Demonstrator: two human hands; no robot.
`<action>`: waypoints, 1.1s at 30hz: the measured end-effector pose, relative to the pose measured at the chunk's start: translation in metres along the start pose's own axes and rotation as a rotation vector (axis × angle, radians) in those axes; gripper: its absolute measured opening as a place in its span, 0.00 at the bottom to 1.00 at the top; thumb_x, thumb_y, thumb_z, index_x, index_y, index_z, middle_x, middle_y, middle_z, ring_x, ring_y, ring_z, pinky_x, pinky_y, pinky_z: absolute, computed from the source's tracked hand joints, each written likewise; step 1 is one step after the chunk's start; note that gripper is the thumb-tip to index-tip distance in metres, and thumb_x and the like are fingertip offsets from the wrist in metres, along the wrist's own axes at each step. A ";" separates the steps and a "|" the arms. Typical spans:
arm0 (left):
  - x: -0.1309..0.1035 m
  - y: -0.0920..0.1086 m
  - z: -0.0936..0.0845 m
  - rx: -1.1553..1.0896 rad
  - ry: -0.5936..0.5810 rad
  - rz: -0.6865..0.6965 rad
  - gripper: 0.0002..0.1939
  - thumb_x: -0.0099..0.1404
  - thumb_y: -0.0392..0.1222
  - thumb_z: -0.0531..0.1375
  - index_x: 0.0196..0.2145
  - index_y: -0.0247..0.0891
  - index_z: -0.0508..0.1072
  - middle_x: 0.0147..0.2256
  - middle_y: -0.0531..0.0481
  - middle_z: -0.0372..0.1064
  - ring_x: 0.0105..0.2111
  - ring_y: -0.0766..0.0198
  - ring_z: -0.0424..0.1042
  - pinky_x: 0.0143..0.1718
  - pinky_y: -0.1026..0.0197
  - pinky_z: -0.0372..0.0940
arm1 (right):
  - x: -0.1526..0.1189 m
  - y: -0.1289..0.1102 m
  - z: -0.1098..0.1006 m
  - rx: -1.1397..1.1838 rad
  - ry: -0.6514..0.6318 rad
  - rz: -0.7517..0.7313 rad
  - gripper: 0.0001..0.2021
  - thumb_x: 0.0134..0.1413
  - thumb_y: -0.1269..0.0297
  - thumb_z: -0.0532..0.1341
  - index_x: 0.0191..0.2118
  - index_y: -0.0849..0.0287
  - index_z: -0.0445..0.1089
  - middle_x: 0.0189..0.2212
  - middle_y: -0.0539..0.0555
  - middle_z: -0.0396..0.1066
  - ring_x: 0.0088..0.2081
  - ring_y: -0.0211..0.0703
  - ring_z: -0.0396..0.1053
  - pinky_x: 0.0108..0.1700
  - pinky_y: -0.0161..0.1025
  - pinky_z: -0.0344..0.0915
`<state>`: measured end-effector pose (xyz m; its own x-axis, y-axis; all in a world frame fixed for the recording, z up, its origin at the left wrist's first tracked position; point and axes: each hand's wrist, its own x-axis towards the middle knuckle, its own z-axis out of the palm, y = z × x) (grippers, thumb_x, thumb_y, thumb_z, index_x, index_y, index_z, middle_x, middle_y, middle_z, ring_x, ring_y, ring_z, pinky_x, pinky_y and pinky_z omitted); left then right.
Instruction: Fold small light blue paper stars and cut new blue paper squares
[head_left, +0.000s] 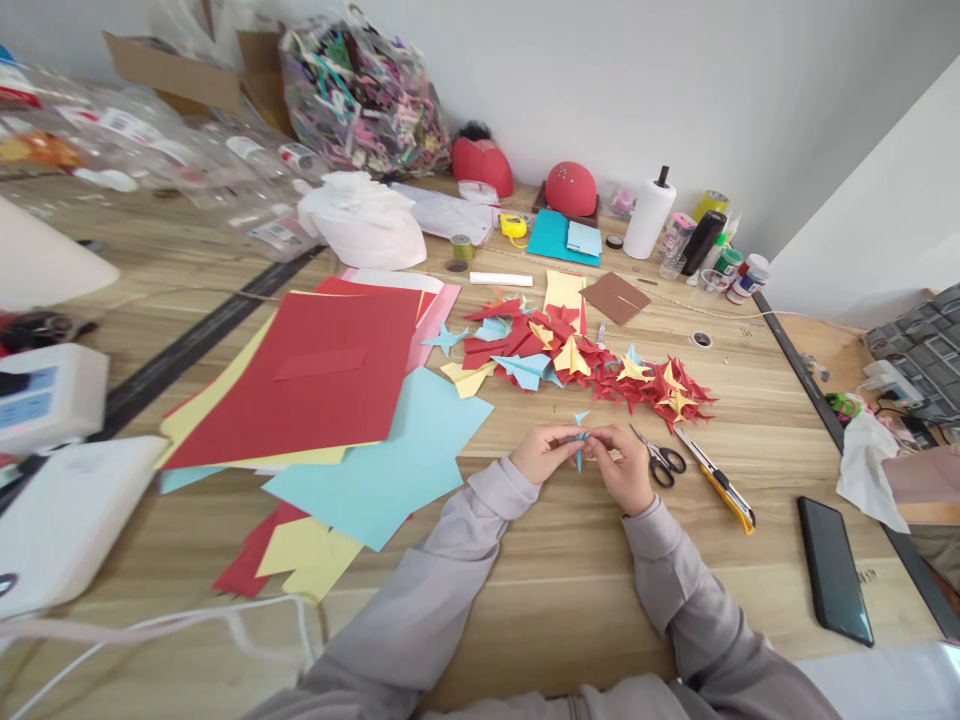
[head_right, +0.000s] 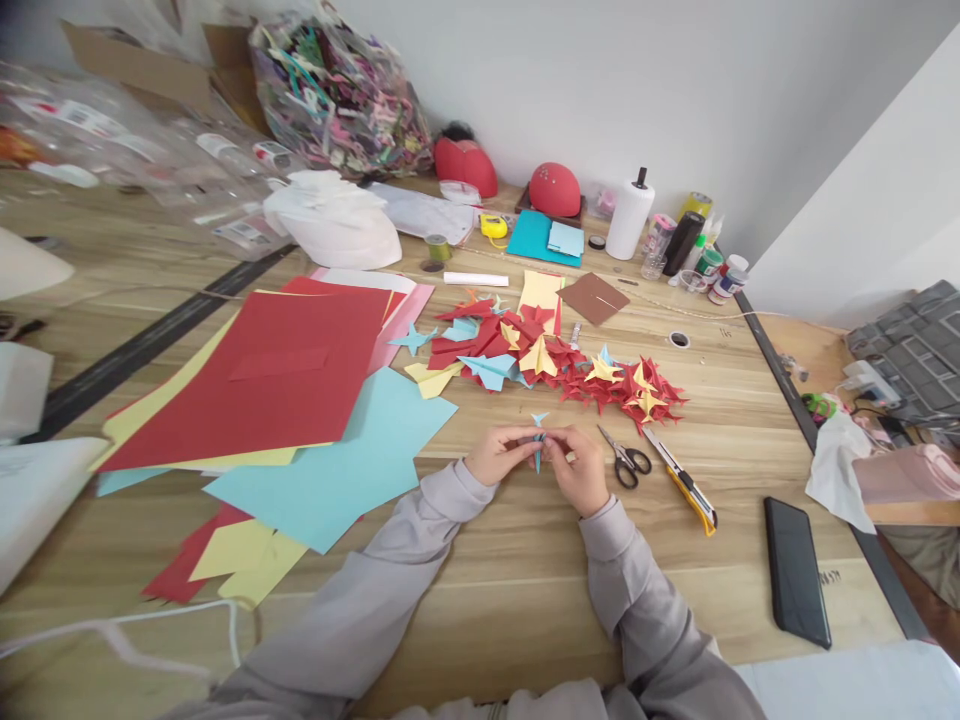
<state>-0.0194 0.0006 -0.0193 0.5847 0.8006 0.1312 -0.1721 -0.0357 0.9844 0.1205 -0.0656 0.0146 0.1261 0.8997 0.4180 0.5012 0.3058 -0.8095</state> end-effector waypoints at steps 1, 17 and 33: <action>0.000 0.000 0.000 0.026 -0.003 0.022 0.18 0.56 0.48 0.61 0.39 0.33 0.76 0.33 0.44 0.73 0.21 0.69 0.69 0.23 0.64 0.69 | 0.000 0.000 0.000 -0.041 0.013 -0.013 0.06 0.55 0.67 0.56 0.35 0.58 0.71 0.27 0.53 0.73 0.27 0.38 0.71 0.31 0.36 0.68; 0.000 -0.009 -0.003 0.526 0.122 0.501 0.12 0.63 0.38 0.55 0.41 0.38 0.76 0.43 0.41 0.71 0.44 0.60 0.71 0.46 0.56 0.68 | -0.006 -0.002 -0.003 -0.362 -0.012 -0.184 0.07 0.55 0.70 0.55 0.35 0.58 0.71 0.30 0.55 0.73 0.31 0.41 0.70 0.35 0.38 0.67; -0.002 -0.007 -0.001 0.733 0.053 0.590 0.13 0.65 0.38 0.52 0.43 0.38 0.74 0.38 0.43 0.69 0.39 0.63 0.70 0.40 0.60 0.68 | -0.013 -0.003 -0.014 -0.532 -0.027 -0.294 0.09 0.55 0.71 0.55 0.37 0.57 0.71 0.32 0.56 0.75 0.35 0.43 0.71 0.37 0.39 0.66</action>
<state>-0.0196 -0.0002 -0.0268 0.5220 0.5592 0.6441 0.1238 -0.7968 0.5914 0.1293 -0.0823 0.0178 -0.1012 0.8107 0.5767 0.8718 0.3515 -0.3411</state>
